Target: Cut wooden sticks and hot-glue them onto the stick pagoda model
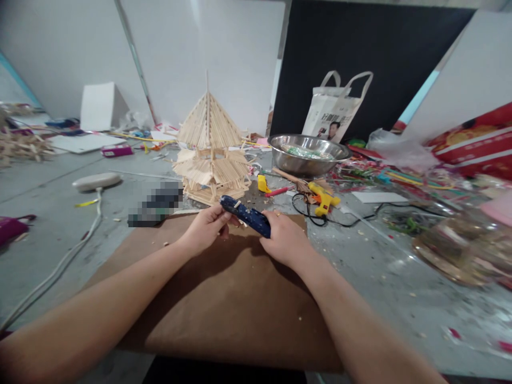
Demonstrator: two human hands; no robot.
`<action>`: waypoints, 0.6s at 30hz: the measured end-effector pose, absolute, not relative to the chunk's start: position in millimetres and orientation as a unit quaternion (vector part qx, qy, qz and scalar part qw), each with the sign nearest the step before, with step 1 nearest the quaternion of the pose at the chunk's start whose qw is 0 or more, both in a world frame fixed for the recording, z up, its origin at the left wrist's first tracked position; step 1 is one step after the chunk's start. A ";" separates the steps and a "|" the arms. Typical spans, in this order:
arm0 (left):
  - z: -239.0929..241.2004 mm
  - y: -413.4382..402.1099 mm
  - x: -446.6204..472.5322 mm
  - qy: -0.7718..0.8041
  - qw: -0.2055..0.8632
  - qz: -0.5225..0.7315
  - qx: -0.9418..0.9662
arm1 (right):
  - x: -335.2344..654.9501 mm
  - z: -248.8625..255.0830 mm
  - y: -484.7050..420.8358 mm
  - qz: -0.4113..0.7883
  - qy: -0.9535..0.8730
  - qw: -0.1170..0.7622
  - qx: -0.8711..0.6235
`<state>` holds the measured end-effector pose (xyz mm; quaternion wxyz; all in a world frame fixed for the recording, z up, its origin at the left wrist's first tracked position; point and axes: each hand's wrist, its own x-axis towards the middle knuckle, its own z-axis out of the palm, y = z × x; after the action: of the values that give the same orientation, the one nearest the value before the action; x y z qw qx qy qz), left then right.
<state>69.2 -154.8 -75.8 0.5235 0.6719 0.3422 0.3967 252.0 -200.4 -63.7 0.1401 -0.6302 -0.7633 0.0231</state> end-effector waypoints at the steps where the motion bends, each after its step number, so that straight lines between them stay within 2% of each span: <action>1: -76.1 -154.8 69.0 0.341 0.524 0.397 0.672 | 251.8 -63.5 -200.4 0.022 -0.763 0.139 -0.630; 18: -75.8 -155.1 68.9 0.345 0.512 0.403 0.675 | 251.5 -62.2 -200.5 0.031 -0.763 0.141 -0.630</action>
<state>68.9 -155.1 -75.8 0.5120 0.6752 0.3452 0.4035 251.5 -200.5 -62.2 0.1411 -0.6301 -0.7630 0.0310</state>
